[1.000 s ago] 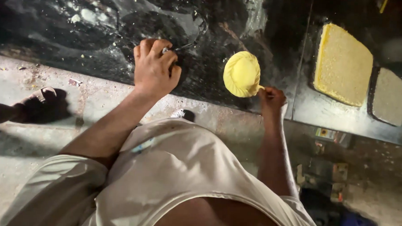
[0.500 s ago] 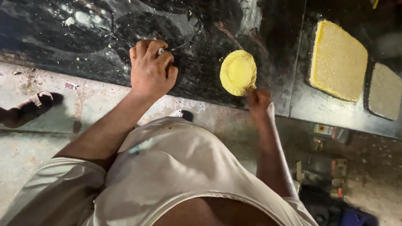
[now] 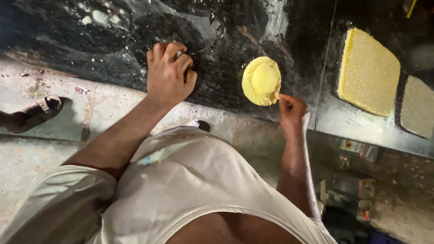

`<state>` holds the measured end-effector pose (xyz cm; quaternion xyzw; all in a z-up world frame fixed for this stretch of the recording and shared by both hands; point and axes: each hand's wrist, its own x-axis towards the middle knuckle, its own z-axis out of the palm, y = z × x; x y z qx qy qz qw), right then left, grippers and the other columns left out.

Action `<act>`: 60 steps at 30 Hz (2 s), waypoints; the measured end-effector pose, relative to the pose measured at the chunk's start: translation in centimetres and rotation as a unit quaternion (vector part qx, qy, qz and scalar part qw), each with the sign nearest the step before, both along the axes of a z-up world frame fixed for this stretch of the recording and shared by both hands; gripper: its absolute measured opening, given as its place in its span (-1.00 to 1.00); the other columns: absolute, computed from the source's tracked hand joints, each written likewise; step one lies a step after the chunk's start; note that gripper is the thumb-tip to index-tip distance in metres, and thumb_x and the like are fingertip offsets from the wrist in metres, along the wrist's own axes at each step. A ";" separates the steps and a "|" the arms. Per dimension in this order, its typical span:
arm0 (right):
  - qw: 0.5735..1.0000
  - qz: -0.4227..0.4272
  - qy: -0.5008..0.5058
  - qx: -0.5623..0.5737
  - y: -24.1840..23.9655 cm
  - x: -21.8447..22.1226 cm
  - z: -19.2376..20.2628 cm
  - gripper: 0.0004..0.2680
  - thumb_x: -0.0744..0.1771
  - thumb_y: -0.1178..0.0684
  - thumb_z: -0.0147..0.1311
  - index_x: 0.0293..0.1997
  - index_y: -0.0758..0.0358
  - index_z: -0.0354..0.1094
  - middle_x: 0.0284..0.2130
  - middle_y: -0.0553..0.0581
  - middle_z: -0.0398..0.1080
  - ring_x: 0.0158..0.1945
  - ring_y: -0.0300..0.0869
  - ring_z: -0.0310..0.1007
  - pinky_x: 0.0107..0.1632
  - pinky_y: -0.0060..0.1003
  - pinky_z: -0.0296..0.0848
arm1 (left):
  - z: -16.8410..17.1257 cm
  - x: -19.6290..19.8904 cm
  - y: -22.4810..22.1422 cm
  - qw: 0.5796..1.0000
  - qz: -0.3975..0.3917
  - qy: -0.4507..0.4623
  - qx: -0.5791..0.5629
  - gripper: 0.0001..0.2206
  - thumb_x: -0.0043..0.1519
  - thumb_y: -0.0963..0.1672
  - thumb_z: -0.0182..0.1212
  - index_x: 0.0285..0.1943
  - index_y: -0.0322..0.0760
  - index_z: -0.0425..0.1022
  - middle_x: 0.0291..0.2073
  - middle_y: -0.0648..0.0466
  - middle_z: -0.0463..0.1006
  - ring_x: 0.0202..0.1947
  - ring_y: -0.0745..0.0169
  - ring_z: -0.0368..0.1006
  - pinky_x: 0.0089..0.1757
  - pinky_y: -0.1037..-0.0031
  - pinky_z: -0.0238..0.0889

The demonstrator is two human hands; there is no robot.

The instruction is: Crimp edges of circular dough pieces on a bakery workstation.

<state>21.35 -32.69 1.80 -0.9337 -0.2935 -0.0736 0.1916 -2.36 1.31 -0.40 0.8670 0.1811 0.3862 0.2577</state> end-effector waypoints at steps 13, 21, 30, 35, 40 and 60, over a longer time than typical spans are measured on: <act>0.986 0.133 -0.094 0.047 -1.1 -0.9 -2.5 -0.87 0.37 0.28 0.13 -0.06 0.19 0.54 -0.09 0.20 0.34 -0.15 -0.10 0.46 -0.19 -0.32 0.51 | 0.0 0.0 0.0 1.000 -0.007 -0.012 -0.007 -0.90 0.11 -0.16 0.30 -0.24 -0.21 0.56 0.07 0.02 0.42 0.10 -0.12 0.29 0.05 0.07 0.15; 0.974 -0.073 0.185 0.113 -0.4 1.9 -3.3 -0.83 0.31 0.14 0.28 -0.06 0.31 0.45 -0.30 0.05 0.50 -0.27 -0.28 0.44 -0.21 -0.36 0.43 | 0.2 0.1 0.0 1.000 -0.011 -0.012 -0.004 -0.91 0.11 -0.15 0.31 -0.26 -0.21 0.54 0.05 0.02 0.42 0.09 -0.11 0.29 0.06 0.06 0.15; 0.991 -0.082 0.067 0.076 2.1 -1.1 -1.8 -0.87 0.31 0.23 0.20 -0.08 0.36 0.46 -0.27 0.16 0.47 -0.27 -0.14 0.44 -0.21 -0.22 0.43 | 0.2 0.0 0.2 1.000 -0.007 -0.027 -0.011 -0.92 0.10 -0.16 0.32 -0.28 -0.20 0.52 0.05 0.01 0.42 0.07 -0.11 0.29 0.03 0.06 0.14; 0.990 0.064 -0.121 -0.026 2.5 -6.0 -1.8 -0.81 0.33 0.29 0.07 0.04 0.35 0.48 -0.15 0.34 0.34 -0.13 0.08 0.41 -0.15 -0.09 0.46 | 0.0 0.0 0.0 0.998 -0.013 -0.054 -0.014 -0.90 0.09 -0.17 0.31 -0.26 -0.22 0.52 0.05 0.02 0.42 0.08 -0.09 0.31 0.05 0.06 0.13; 0.991 0.109 -0.052 -0.065 3.0 -6.2 -0.2 -0.81 0.42 0.05 0.11 0.04 0.39 0.43 -0.24 0.30 0.33 -0.17 0.08 0.38 -0.15 -0.06 0.45 | 0.3 -0.1 0.1 0.999 -0.020 -0.043 -0.008 -0.91 0.10 -0.17 0.31 -0.27 -0.21 0.52 0.06 0.02 0.43 0.08 -0.10 0.31 0.06 0.07 0.14; 0.974 -0.080 0.202 0.071 4.7 6.4 -2.1 -0.57 0.33 -0.16 0.31 0.17 0.36 0.30 -0.23 0.14 0.46 -0.26 -0.21 0.43 -0.25 -0.28 0.40 | -0.3 0.1 -0.2 0.999 0.016 -0.035 -0.002 -0.92 0.09 -0.18 0.28 -0.27 -0.21 0.51 0.06 0.02 0.43 0.06 -0.11 0.31 0.03 0.07 0.15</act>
